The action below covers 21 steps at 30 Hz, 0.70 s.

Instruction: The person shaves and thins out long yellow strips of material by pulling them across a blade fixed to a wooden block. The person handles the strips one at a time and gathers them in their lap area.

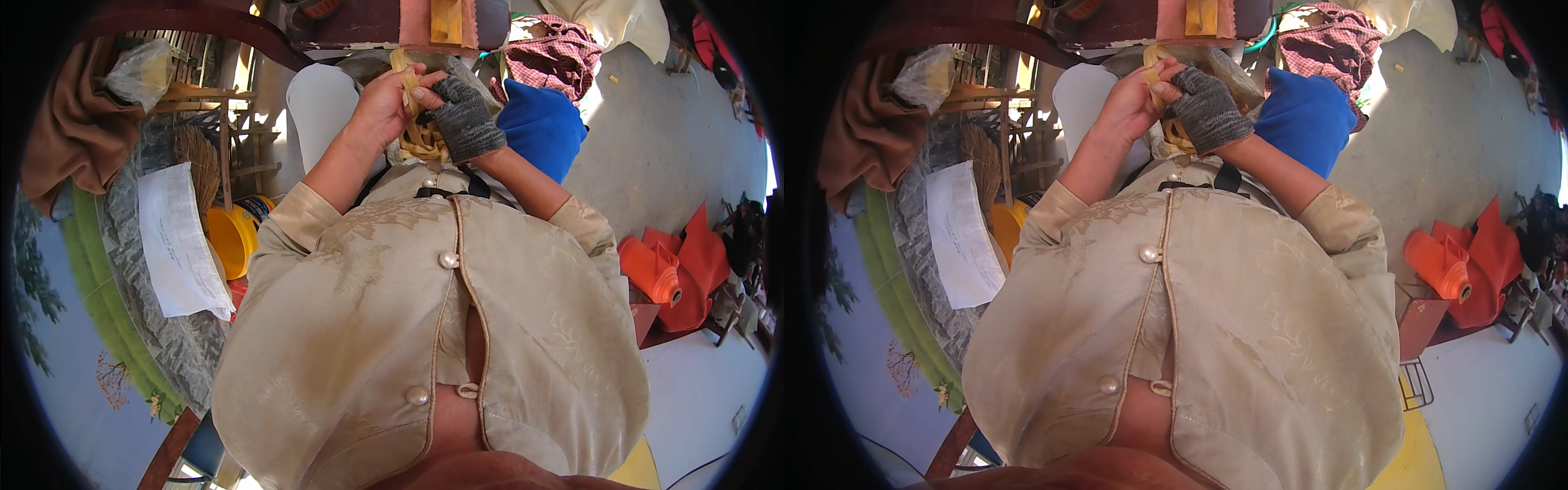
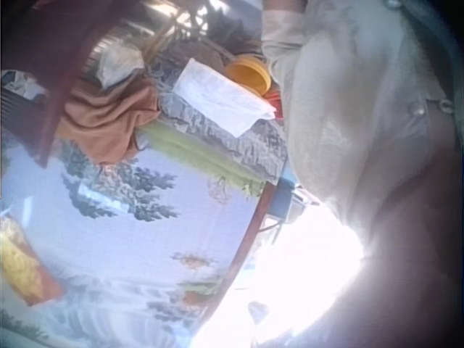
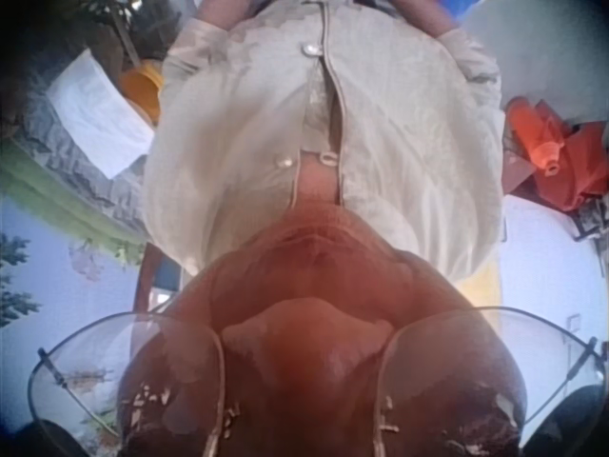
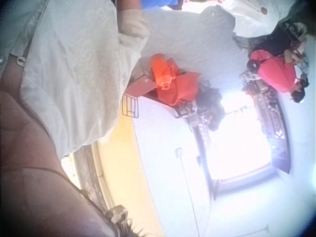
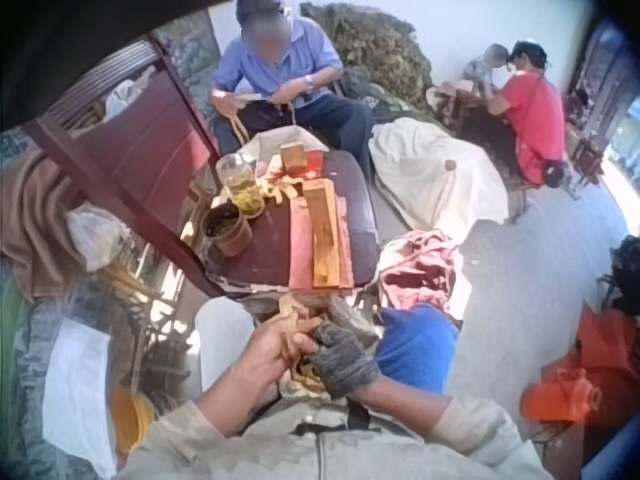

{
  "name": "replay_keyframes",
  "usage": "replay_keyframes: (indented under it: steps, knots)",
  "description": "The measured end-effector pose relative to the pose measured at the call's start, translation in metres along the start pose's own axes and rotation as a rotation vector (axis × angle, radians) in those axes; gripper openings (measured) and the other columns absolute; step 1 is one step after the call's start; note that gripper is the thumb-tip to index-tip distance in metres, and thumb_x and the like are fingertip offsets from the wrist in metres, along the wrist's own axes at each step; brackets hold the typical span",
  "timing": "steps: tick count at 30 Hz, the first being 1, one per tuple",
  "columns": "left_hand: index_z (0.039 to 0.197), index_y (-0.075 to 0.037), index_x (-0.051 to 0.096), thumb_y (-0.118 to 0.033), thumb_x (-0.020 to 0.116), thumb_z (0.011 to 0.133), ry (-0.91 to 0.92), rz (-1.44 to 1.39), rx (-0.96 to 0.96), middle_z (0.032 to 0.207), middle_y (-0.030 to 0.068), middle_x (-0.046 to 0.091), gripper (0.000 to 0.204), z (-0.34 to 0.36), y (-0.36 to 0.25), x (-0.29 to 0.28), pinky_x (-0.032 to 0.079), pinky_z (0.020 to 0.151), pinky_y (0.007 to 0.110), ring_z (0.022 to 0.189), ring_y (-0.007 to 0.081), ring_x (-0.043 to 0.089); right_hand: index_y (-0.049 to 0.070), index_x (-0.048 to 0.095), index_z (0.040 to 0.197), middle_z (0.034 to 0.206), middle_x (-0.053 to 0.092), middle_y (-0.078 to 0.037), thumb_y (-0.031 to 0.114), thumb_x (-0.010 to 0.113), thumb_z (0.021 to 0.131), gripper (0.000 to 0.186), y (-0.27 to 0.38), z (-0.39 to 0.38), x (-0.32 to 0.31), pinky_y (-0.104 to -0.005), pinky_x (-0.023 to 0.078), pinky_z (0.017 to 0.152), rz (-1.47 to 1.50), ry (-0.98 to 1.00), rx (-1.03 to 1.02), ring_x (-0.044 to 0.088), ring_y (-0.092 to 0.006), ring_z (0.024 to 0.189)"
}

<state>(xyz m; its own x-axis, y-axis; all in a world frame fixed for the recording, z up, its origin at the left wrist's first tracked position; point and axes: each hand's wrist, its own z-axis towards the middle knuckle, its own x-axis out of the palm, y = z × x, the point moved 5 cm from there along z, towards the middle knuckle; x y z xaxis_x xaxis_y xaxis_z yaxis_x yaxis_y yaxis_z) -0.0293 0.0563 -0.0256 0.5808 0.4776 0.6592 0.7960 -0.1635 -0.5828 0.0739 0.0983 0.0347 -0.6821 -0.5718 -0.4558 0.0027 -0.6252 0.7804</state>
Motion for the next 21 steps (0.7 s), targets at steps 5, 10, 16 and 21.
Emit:
replay_keyframes:
  steps: [5, 10, 16, 21]
  knots:
    - [0.106, -0.007, 0.055, -0.015, 0.043, 0.087, 0.090, 0.284, -0.140, 0.092, 0.0033, 0.061, 0.024, -0.013, 0.018, 0.019, 0.047, 0.064, 0.027, 0.078, 0.0153, 0.059, 0.004, 0.056, 0.094, 0.088, 0.057, -0.013, 0.023, 0.049, 0.088, 0.021, 0.010, 0.023, -0.021, -0.0351, 0.045, 0.071, 0.003, -0.018, 0.090, 0.057, -0.0270, 0.080]
    - [0.099, -0.003, 0.056, -0.014, 0.049, 0.087, 0.037, 1.273, 0.513, 0.078, 0.0032, 0.061, 0.017, -0.017, -0.018, 0.032, 0.046, 0.066, 0.024, 0.072, 0.0119, 0.058, 0.003, 0.055, 0.094, 0.083, 0.056, -0.012, 0.024, 0.050, 0.088, 0.022, -0.020, 0.021, -0.021, -0.0361, 0.045, 0.063, -0.147, -0.055, 0.083, 0.057, -0.0282, 0.075]
    - [0.099, -0.004, 0.055, -0.003, 0.047, 0.086, -0.031, 1.256, 1.113, 0.083, 0.0075, 0.056, 0.015, -0.043, -0.051, 0.056, 0.043, 0.069, 0.027, 0.075, 0.0169, 0.055, 0.004, 0.055, 0.087, 0.073, 0.055, -0.005, 0.030, 0.049, 0.089, 0.027, -0.039, 0.021, -0.009, -0.0296, 0.045, 0.059, 0.600, 0.117, 0.537, 0.054, -0.0141, 0.059]
    - [0.097, -0.005, 0.053, -0.012, 0.049, 0.086, -0.036, 1.369, 1.071, 0.084, 0.0103, 0.052, 0.014, -0.034, -0.051, 0.048, 0.042, 0.069, 0.030, 0.080, 0.0255, 0.054, 0.005, 0.057, 0.092, 0.079, 0.058, -0.010, 0.037, 0.051, 0.087, 0.034, -0.008, 0.023, -0.023, -0.0312, 0.045, 0.065, 0.109, 0.056, 0.226, 0.057, -0.0226, 0.065]
